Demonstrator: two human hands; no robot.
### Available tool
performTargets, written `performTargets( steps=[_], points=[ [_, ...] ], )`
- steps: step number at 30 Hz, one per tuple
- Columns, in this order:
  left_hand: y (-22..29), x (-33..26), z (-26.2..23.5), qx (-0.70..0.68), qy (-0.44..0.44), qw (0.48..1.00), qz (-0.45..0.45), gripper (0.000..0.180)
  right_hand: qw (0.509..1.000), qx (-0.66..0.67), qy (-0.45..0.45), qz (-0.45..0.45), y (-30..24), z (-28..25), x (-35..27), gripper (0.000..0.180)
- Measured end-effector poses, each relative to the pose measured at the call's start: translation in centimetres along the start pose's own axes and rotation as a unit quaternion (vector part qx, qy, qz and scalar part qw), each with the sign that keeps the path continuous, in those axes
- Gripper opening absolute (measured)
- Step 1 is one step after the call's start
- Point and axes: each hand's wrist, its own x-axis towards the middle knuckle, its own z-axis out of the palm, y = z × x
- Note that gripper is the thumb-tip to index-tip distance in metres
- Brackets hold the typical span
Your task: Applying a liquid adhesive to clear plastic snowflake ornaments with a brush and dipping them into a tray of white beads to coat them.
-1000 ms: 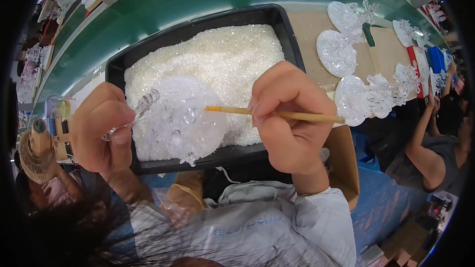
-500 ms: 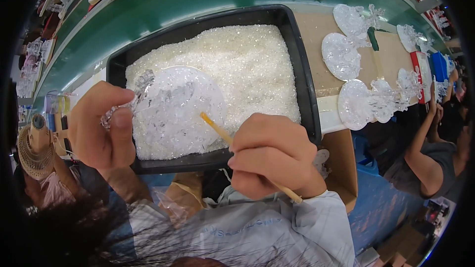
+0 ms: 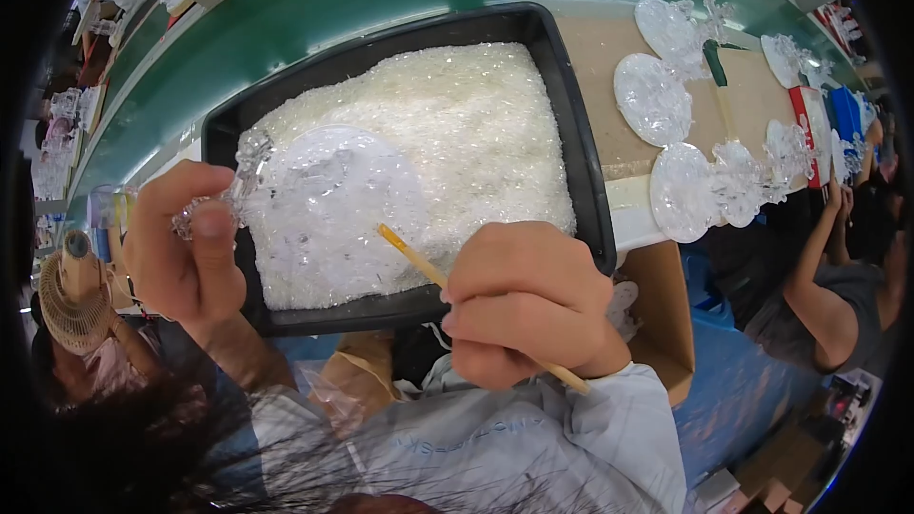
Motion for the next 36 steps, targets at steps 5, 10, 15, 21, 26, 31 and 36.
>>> performTargets(
  steps=[5, 10, 15, 21, 26, 31, 36],
  points=[
    [0.0, -0.1, -0.2, 0.001, 0.005, 1.000, -0.018, 0.010, 1.000, 0.008, -0.002, -0.027, 0.2, -0.2, 0.2, 0.009],
    [-0.1, -0.3, -0.4, 0.016, 0.003, 0.999, -0.050, 0.015, 1.000, 0.005, 0.019, -0.018, 0.2, -0.5, -0.1, 0.009],
    [-0.1, -0.6, -0.2, 0.015, 0.011, 0.996, -0.086, 0.018, 0.996, 0.025, 0.083, -0.007, 0.3, -0.4, -0.1, 0.017],
    [-0.7, -0.7, 0.0, 0.002, 0.015, 0.996, -0.089, 0.020, 0.998, -0.046, 0.031, 0.026, -1.3, -1.8, 0.7, 0.007],
    [0.0, 2.3, -0.1, -0.035, -0.005, 0.982, -0.183, 0.018, 0.992, -0.044, 0.116, 0.028, -2.3, -6.8, 3.2, 0.003],
    [-3.4, 8.4, 1.0, 0.018, 0.011, 0.990, -0.141, 0.018, 0.962, -0.203, 0.126, 0.129, 0.7, -16.3, 13.2, 0.008],
    [-11.0, 12.3, 6.0, 0.110, 0.025, 0.978, -0.175, 0.020, 0.825, -0.547, -0.037, 0.135, 15.0, -26.6, 21.0, 0.015]
  ],
)
